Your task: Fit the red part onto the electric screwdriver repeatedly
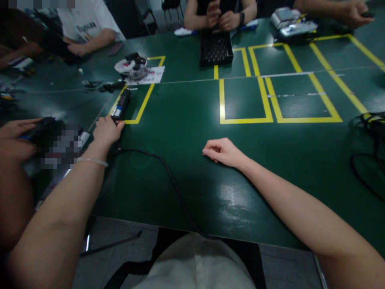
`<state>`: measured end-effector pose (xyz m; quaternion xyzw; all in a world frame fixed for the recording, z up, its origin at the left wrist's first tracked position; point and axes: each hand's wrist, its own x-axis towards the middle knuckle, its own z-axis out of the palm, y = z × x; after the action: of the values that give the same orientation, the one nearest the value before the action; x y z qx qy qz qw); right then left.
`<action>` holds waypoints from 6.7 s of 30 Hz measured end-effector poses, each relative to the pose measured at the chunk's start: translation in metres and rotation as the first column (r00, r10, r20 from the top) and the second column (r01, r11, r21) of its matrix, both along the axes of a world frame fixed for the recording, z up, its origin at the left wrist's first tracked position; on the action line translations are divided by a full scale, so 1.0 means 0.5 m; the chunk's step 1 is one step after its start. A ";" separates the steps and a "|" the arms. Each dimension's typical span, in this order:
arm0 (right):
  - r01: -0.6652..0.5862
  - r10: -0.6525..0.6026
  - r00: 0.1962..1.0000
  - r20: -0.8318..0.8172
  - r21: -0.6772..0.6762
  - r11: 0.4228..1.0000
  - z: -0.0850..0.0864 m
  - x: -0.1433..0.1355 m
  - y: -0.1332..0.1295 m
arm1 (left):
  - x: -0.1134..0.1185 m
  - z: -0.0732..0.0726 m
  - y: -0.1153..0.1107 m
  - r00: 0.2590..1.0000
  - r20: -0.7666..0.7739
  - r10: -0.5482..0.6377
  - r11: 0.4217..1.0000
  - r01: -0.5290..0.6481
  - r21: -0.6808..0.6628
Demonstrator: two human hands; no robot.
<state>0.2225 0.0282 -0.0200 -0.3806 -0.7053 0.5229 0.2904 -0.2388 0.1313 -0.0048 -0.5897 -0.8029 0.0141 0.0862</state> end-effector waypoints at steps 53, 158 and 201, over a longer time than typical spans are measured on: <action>-0.010 0.010 1.000 -0.002 0.025 1.000 -0.007 -0.010 0.002 | 0.215 -0.001 -0.105 0.969 0.148 -0.199 0.979 0.191 0.070; -0.085 -0.106 0.950 0.295 0.568 0.818 -0.013 0.005 -0.001 | -0.003 0.003 -0.006 0.999 0.009 -0.035 0.999 0.036 -0.039; -0.094 -0.088 0.941 0.327 0.502 0.860 -0.011 -0.006 -0.001 | 0.314 0.014 -0.174 0.940 0.071 -0.333 0.943 0.333 0.008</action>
<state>0.2197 0.0277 -0.0253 -0.3728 -0.8583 0.2444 0.2542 -0.0820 0.0442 0.0022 -0.7172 -0.6942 -0.0200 0.0573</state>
